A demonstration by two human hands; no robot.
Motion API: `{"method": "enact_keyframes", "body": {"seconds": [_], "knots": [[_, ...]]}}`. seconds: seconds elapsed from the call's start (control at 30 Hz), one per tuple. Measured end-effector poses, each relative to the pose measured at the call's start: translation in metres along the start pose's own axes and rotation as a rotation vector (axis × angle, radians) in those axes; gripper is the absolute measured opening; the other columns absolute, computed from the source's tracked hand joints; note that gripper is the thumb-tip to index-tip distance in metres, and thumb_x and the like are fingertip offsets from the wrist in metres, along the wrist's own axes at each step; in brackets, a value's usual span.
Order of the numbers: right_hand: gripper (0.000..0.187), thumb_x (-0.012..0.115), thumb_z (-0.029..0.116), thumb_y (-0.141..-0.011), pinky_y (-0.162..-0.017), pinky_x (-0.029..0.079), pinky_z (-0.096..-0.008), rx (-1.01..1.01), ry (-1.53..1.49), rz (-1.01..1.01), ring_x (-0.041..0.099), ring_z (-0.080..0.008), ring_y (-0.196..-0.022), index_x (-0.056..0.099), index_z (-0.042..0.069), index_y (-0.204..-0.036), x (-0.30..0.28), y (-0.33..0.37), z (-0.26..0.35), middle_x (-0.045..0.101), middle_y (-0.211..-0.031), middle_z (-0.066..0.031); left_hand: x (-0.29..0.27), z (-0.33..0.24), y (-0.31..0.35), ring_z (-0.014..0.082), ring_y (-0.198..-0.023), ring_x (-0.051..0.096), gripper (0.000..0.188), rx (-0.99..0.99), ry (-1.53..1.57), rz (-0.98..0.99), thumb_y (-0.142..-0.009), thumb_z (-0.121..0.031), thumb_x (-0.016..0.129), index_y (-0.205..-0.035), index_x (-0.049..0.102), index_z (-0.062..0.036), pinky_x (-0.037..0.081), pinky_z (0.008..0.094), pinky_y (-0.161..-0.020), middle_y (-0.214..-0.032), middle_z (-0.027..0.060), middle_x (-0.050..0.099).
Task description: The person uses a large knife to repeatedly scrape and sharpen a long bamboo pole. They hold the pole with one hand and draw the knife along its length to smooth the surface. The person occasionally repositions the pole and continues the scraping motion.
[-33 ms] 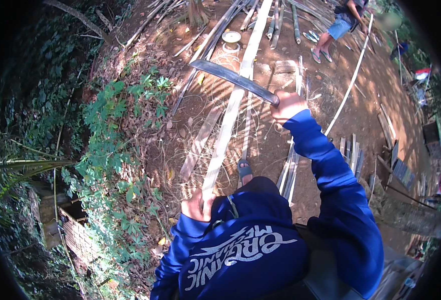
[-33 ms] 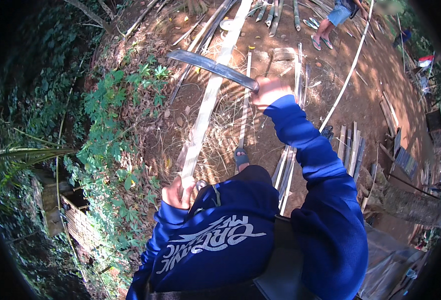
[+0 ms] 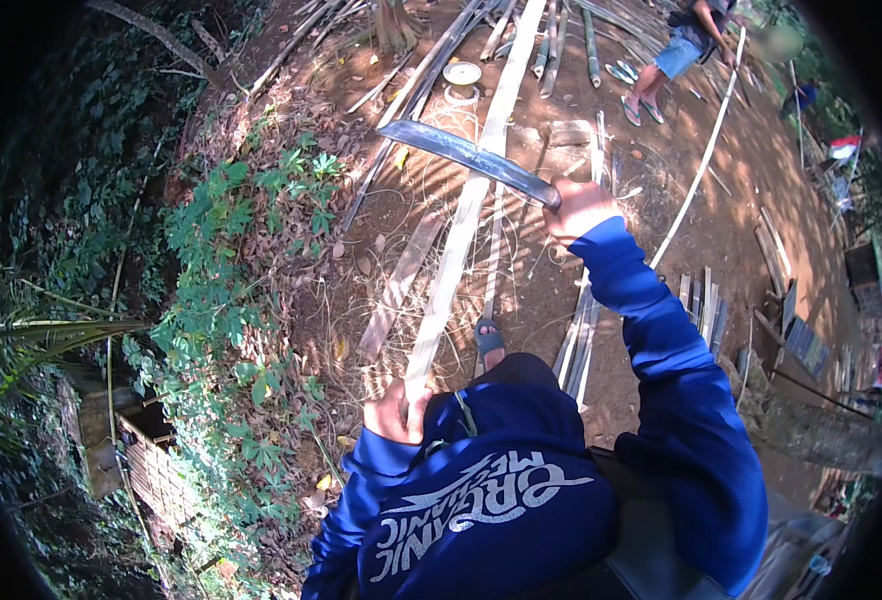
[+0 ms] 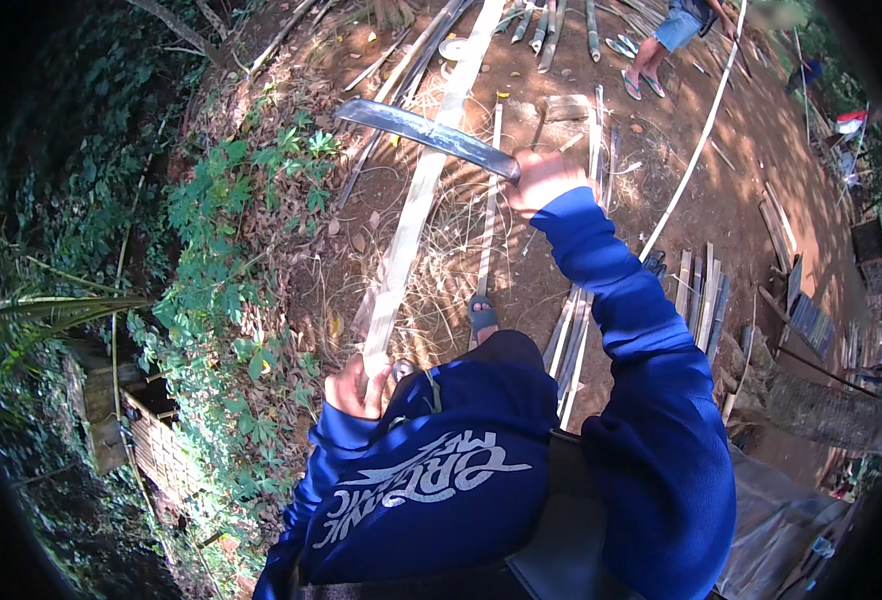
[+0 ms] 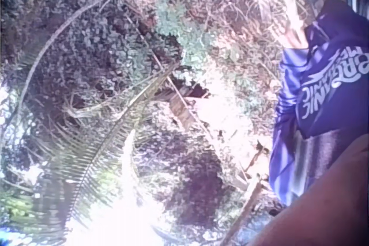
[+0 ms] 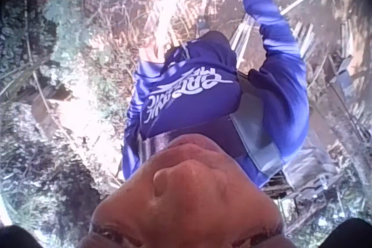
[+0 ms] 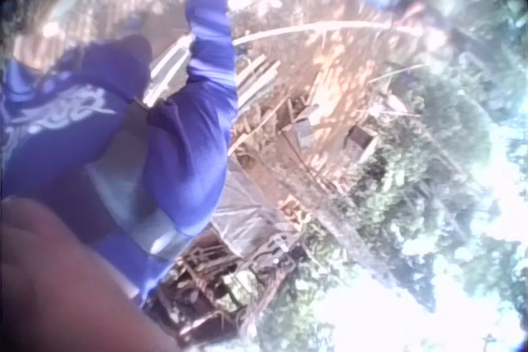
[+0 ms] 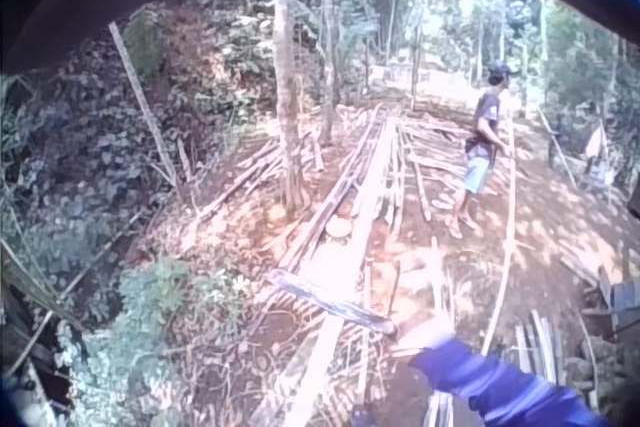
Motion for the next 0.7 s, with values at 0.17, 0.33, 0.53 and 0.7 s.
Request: {"method": "enact_keyframes", "body": {"seconds": [0.17, 0.33, 0.53, 0.7], "knots": [[0.020, 0.064, 0.025, -0.076, -0.060, 0.053, -0.0459, -0.276, -0.002, 0.081, 0.065, -0.0358, -0.065, 0.062, 0.008, -0.087, 0.004, 0.053, 0.089, 0.063, -0.065, -0.0164, -0.005, -0.023, -0.011, 0.0288, -0.054, 0.060, 0.016, 0.046, -0.163, -0.013, -0.087, -0.017, 0.063, -0.083, 0.059, -0.0028, 0.045, 0.0341, -0.053, -0.065, 0.0150, 0.061], [0.023, 0.066, 0.027, -0.075, -0.059, 0.053, -0.0442, -0.101, 0.030, 0.021, 0.065, -0.0322, -0.064, 0.061, 0.011, -0.091, -0.002, 0.020, 0.047, 0.061, -0.062, -0.0131, 0.002, -0.027, -0.011, 0.0341, -0.052, 0.059, 0.017, 0.181, -0.270, -0.074, -0.087, -0.018, 0.064, -0.083, 0.059, -0.0023, 0.044, 0.0384, -0.050, -0.061, 0.0174, 0.059], [0.024, 0.062, 0.028, -0.076, -0.064, 0.054, -0.0455, -0.183, -0.046, 0.035, 0.066, -0.0337, -0.067, 0.062, 0.008, -0.087, 0.002, 0.024, 0.056, 0.065, -0.069, -0.0152, 0.001, -0.019, -0.004, 0.0311, -0.055, 0.063, 0.015, -0.038, -0.030, -0.017, -0.086, -0.018, 0.065, -0.083, 0.062, -0.0031, 0.046, 0.0361, -0.050, -0.065, 0.0173, 0.062], [0.024, 0.061, 0.028, -0.079, -0.062, 0.055, -0.0434, -0.097, 0.001, -0.002, 0.066, -0.0352, -0.067, 0.062, 0.007, -0.091, -0.012, 0.002, 0.030, 0.064, -0.068, -0.0182, 0.004, 0.006, -0.003, 0.0164, -0.054, 0.063, 0.016, 0.069, -0.022, 0.002, -0.087, -0.015, 0.062, -0.092, 0.064, -0.0001, 0.045, 0.0290, -0.050, -0.066, 0.0143, 0.064]]}}
Point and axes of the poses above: each hand's wrist, its own y-axis away from the middle knuckle, its own x-axis out of the palm, z = x × y, the point moved 9 cm from there along -y, towards the middle knuckle
